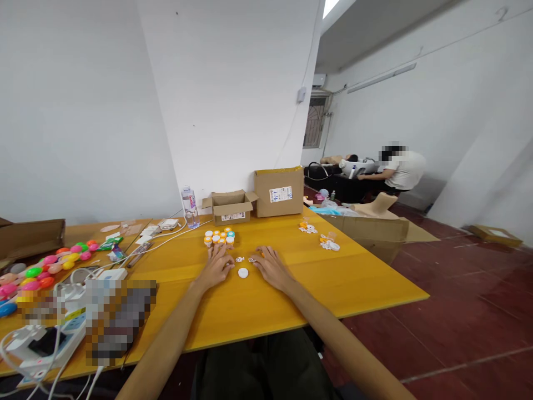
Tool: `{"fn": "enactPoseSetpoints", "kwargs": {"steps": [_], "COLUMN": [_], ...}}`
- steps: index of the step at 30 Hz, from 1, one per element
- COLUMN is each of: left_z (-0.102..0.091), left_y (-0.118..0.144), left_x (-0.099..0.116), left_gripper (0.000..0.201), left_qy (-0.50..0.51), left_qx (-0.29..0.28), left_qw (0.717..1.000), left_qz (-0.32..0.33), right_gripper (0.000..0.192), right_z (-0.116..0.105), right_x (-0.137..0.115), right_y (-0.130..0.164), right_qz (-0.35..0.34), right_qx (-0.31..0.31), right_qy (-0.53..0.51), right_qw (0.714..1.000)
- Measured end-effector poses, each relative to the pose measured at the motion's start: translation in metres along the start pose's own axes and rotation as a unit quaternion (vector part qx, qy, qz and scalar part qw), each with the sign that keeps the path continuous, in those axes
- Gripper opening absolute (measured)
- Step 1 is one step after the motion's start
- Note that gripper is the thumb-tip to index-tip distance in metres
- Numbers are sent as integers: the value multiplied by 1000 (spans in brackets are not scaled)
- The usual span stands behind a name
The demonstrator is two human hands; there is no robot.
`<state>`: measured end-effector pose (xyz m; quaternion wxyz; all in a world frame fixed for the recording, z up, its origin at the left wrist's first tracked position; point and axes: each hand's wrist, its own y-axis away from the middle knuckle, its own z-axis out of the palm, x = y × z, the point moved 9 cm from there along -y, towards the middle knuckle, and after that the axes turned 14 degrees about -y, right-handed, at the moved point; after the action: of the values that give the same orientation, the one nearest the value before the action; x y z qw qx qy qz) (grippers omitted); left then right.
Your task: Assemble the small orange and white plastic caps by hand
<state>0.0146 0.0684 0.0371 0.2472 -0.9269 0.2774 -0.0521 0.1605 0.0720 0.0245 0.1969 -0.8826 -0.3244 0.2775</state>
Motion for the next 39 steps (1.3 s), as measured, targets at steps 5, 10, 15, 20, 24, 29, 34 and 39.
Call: {"fn": "enactPoseSetpoints", "kwargs": {"steps": [5,10,15,20,24,29,34,39], "left_z": [-1,-2,-3,-12,-16,-9,-4,2], "left_y": [0,0,0,-5,-9,-12,-12,-11], "left_x": [0,0,0,3,9,15,10,7], "left_gripper": [13,11,9,11,16,23,22,22], "left_qy": [1,14,38,79,141,230,266,281], "left_qx": [6,5,3,25,48,48,47,30], "left_qw": [1000,1000,999,996,987,969,958,953], "left_qz": [-3,-7,-11,-31,-53,-68,-97,-111], "right_gripper": [28,26,24,22,16,20,19,21], "right_z": [-1,-8,-15,-19,-9,8,13,15], "right_x": [4,17,11,-6,-12,-9,-2,0], "right_y": [1,0,0,-2,-7,-10,-9,-9], "right_qz": [-4,15,-1,-19,4,46,72,78], "right_qx": [25,83,98,90,74,49,44,38], "right_qy": [-11,-31,-75,-179,-302,-419,-469,-477], "right_qw": [1000,996,992,980,950,906,879,875]}}
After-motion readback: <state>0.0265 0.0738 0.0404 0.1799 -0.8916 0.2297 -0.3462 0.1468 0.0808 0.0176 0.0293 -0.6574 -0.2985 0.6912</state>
